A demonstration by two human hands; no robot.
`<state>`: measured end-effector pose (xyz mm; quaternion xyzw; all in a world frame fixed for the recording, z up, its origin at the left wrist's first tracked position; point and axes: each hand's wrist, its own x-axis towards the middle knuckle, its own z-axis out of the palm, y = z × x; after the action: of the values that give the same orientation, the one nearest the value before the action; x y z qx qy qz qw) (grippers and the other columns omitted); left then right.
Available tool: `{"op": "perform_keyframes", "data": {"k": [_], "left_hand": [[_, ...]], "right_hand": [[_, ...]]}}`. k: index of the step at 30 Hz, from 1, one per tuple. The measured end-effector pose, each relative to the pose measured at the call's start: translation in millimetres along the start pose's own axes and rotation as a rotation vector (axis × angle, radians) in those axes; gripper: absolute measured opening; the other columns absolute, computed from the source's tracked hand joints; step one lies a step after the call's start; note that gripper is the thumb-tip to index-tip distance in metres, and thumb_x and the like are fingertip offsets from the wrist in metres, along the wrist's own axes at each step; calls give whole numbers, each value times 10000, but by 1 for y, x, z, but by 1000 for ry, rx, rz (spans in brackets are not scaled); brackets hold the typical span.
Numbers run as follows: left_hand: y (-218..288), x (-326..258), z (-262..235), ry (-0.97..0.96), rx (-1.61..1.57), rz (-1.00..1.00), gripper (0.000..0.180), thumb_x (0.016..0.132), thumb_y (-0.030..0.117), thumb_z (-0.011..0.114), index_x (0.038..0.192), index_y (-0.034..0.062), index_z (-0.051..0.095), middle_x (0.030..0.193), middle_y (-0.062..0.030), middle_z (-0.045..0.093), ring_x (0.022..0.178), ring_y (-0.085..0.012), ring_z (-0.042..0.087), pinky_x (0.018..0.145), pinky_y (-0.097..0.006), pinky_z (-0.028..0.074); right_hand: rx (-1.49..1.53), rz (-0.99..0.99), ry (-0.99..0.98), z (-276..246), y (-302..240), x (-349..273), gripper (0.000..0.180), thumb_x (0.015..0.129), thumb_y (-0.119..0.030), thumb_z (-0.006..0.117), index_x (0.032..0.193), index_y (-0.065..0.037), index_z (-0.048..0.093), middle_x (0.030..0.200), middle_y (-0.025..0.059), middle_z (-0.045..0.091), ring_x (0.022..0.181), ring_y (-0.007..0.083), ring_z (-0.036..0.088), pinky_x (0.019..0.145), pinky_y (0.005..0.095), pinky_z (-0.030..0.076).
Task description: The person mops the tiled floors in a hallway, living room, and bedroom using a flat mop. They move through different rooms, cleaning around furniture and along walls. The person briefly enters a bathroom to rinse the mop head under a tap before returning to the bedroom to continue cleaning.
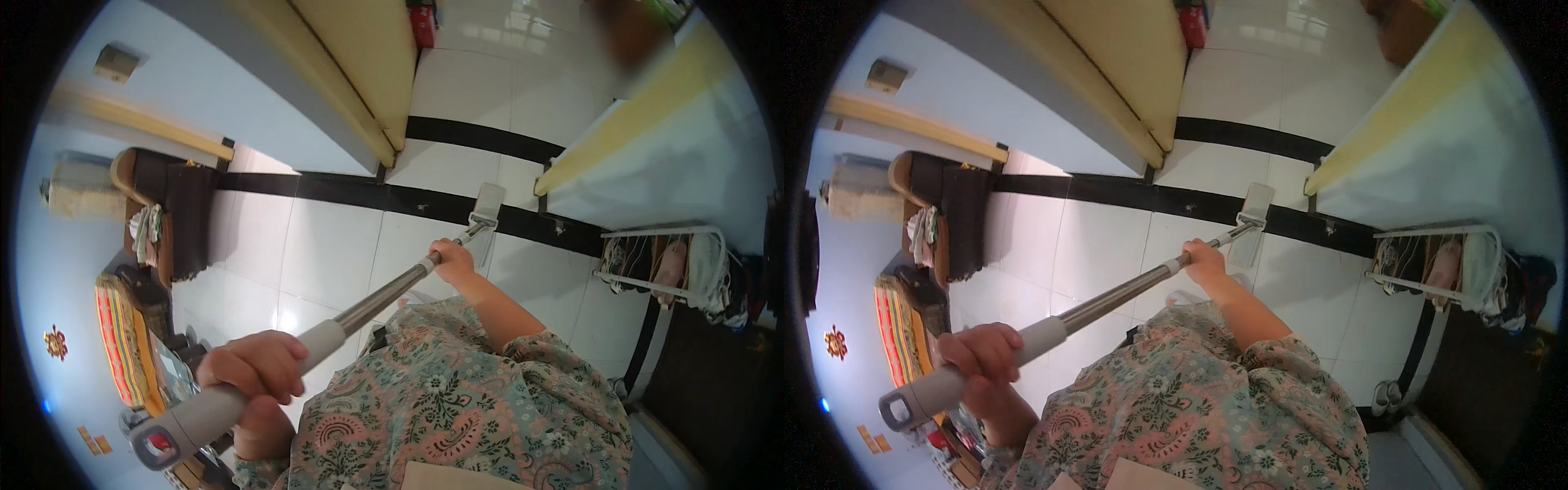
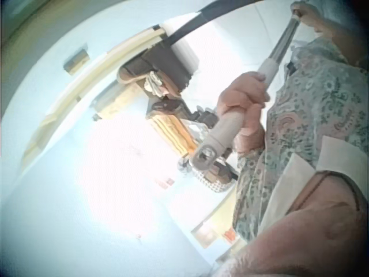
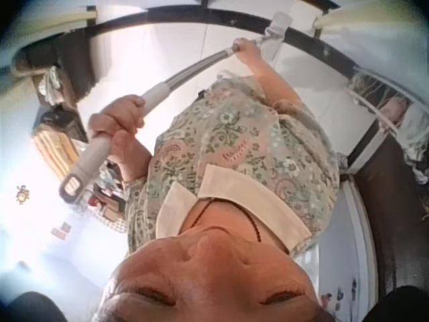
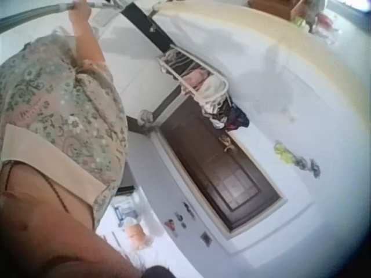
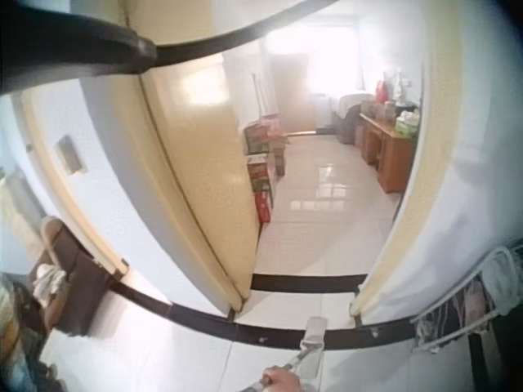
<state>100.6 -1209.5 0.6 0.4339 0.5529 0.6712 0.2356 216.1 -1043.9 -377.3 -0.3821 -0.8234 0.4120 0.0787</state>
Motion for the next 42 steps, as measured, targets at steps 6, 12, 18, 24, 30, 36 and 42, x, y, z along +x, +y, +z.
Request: {"op": "perform_keyframes", "data": {"k": [6, 12, 18, 24, 30, 36, 42], "left_hand": [[27, 0, 12, -20, 205, 54, 287, 781, 246, 654, 717, 100, 416, 516, -18, 490, 476, -143, 515, 657, -351, 485], [-1, 44, -16, -192, 125, 259, 301, 792, 284, 649, 729, 119, 406, 541, -3, 480, 497, -114, 498, 624, -299, 463], [-30, 95, -53, -337, -311, 264, 210, 855, 187, 554, 758, 120, 380, 619, 1, 378, 531, -103, 387, 608, -271, 380], [-56, 148, -71, -295, -344, 233, 203, 842, 197, 586, 833, 98, 410, 619, -39, 439, 514, -97, 401, 472, -220, 350], [-45, 138, -72, -582, -226, 243, 265, 796, 188, 657, 843, 46, 439, 674, -86, 534, 573, -123, 517, 518, -238, 420], [-30, 91, -54, -1361, -335, 475, 409, 602, 265, 755, 903, 88, 542, 751, -78, 598, 679, -274, 608, 582, -329, 478], [-10, 41, -57, -1395, -387, 511, 273, 646, 177, 732, 797, 75, 529, 683, -66, 568, 591, -253, 580, 544, -315, 456]], "right_hand": [[45, -131, -150, 0, -15, 11, 81, 699, -110, 602, 774, -126, 577, 826, 61, 577, 796, 291, 577, 662, 395, 451], [101, -82, -170, -1, -40, 32, 115, 729, -118, 587, 834, -156, 615, 921, 43, 590, 872, 271, 581, 706, 391, 461], [32, -123, -48, -31, -56, 37, 340, 768, -94, 533, 1090, -189, 592, 1102, 44, 549, 965, 256, 567, 804, 370, 470], [85, -165, 376, -41, -188, 29, 415, 769, -300, 632, 1146, -166, 521, 1086, 79, 548, 907, 272, 584, 783, 379, 473], [104, 135, 545, -37, -236, 15, 257, 752, -361, 651, 825, -124, 586, 733, 55, 617, 740, 289, 595, 658, 371, 463], [197, 289, 715, -27, -261, -80, 155, 788, -243, 626, 833, -104, 575, 710, 64, 605, 727, 235, 612, 653, 334, 472], [513, 247, 757, 19, -266, -120, 103, 796, -181, 610, 827, -93, 567, 694, 62, 599, 713, 204, 615, 630, 314, 475]]}}
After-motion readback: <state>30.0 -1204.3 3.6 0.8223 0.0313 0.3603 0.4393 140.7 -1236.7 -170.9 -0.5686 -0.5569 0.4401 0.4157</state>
